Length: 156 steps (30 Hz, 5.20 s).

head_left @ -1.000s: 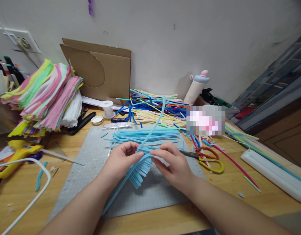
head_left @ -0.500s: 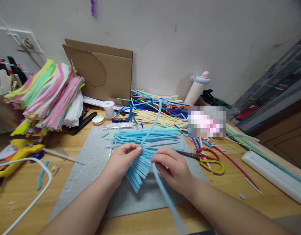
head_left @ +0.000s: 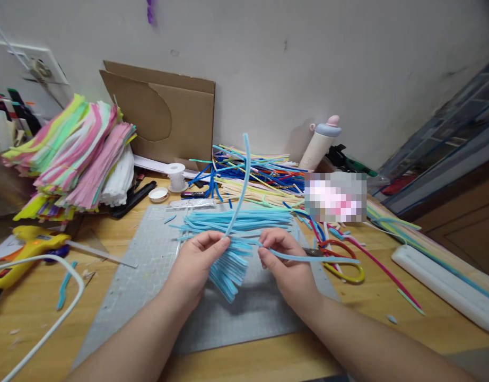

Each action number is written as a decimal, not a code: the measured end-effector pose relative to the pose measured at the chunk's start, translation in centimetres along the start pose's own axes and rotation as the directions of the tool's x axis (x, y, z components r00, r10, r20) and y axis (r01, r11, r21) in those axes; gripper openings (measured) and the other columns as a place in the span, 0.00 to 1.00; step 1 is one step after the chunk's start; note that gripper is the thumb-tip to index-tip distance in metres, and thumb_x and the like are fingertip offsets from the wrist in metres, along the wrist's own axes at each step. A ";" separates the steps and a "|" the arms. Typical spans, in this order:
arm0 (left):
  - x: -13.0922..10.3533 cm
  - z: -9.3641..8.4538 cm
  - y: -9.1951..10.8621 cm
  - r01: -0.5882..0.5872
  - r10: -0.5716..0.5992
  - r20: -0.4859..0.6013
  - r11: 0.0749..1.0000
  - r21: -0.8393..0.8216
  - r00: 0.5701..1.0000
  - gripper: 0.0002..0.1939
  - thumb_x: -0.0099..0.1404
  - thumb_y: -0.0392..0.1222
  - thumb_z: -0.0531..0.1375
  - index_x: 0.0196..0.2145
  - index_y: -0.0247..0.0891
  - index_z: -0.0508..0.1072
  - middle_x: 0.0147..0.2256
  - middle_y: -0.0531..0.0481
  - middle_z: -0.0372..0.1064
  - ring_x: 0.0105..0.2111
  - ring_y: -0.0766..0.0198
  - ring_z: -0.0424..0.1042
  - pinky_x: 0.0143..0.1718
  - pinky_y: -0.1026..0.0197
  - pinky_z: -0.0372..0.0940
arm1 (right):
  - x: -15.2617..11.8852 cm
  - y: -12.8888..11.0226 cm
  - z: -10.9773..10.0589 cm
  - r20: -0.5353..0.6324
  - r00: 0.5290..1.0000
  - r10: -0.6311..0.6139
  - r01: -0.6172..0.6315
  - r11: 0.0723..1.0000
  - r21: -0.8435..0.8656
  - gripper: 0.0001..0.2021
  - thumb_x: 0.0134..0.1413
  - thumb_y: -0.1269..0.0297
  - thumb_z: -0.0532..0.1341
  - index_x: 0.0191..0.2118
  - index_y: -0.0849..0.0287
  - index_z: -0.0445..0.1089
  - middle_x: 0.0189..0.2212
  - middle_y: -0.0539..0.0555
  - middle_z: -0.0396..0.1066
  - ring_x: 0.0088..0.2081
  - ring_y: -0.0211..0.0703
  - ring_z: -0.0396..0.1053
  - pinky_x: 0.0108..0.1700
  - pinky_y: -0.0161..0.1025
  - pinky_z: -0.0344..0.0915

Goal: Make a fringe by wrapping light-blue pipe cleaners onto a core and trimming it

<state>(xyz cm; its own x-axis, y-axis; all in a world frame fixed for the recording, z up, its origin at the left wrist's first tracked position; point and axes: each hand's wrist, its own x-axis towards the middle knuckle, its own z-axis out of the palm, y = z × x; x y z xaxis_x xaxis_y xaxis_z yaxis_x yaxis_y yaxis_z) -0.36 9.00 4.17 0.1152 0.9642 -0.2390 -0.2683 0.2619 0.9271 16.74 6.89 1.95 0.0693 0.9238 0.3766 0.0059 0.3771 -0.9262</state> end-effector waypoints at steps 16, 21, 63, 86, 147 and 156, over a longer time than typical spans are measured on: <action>-0.1 0.3 -0.9 -0.120 0.122 -0.007 0.986 0.116 0.993 0.10 0.48 0.45 0.68 0.25 0.37 0.75 0.24 0.54 0.71 0.25 0.68 0.65 0.27 0.67 0.59 | 0.3 0.6 0.4 0.024 0.917 0.398 -0.394 0.893 0.216 0.12 0.46 0.57 0.66 0.33 0.57 0.65 0.21 0.45 0.61 0.21 0.32 0.57 0.22 0.30 0.54; -0.1 0.5 -0.7 -0.136 0.139 -0.015 0.981 0.137 0.990 0.10 0.48 0.46 0.68 0.24 0.37 0.75 0.24 0.53 0.71 0.25 0.67 0.66 0.28 0.67 0.59 | 0.3 0.5 0.3 0.023 0.933 0.360 -0.358 0.915 0.186 0.11 0.47 0.58 0.65 0.31 0.58 0.66 0.22 0.45 0.62 0.21 0.31 0.56 0.22 0.30 0.53; -0.1 -0.2 0.3 -0.156 0.156 -0.094 0.988 0.006 0.983 0.11 0.46 0.43 0.69 0.24 0.36 0.73 0.22 0.56 0.69 0.23 0.72 0.64 0.25 0.69 0.59 | 0.9 1.1 -0.3 0.131 0.907 0.399 -0.420 0.878 0.231 0.20 0.55 0.49 0.57 0.22 0.60 0.60 0.22 0.48 0.61 0.22 0.32 0.61 0.22 0.30 0.54; 0.3 -0.3 0.4 -0.088 0.050 0.137 0.953 0.288 0.989 0.11 0.46 0.45 0.67 0.24 0.36 0.72 0.24 0.53 0.71 0.26 0.66 0.68 0.31 0.64 0.62 | 0.4 -0.8 -0.9 0.489 0.763 0.423 -0.220 0.881 -0.418 0.19 0.60 0.52 0.50 0.28 0.61 0.65 0.24 0.49 0.64 0.25 0.35 0.61 0.28 0.33 0.57; 0.3 -0.6 0.4 -0.085 0.015 0.173 0.911 0.403 0.985 0.13 0.46 0.44 0.67 0.25 0.37 0.67 0.20 0.57 0.66 0.19 0.70 0.63 0.21 0.69 0.54 | 0.2 -0.1 -0.7 0.492 0.761 0.422 -0.260 0.894 -0.364 0.16 0.61 0.56 0.50 0.27 0.59 0.66 0.24 0.50 0.66 0.24 0.36 0.63 0.28 0.33 0.59; 0.3 -0.7 0.4 -0.132 0.060 0.170 0.881 0.453 0.984 0.11 0.50 0.43 0.65 0.28 0.37 0.68 0.22 0.56 0.67 0.22 0.69 0.65 0.23 0.67 0.56 | 0.1 0.0 -0.3 0.536 0.676 0.505 -0.503 0.849 -0.165 0.16 0.55 0.52 0.56 0.30 0.62 0.66 0.23 0.50 0.68 0.19 0.30 0.60 0.22 0.29 0.57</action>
<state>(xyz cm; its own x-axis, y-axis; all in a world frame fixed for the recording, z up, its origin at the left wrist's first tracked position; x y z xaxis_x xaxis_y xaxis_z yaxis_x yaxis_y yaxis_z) -1.06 9.38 4.25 0.2593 0.9570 -0.1301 0.1820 0.0839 0.9797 17.06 6.97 1.95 -0.4853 0.8507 -0.2017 0.1347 -0.1552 -0.9787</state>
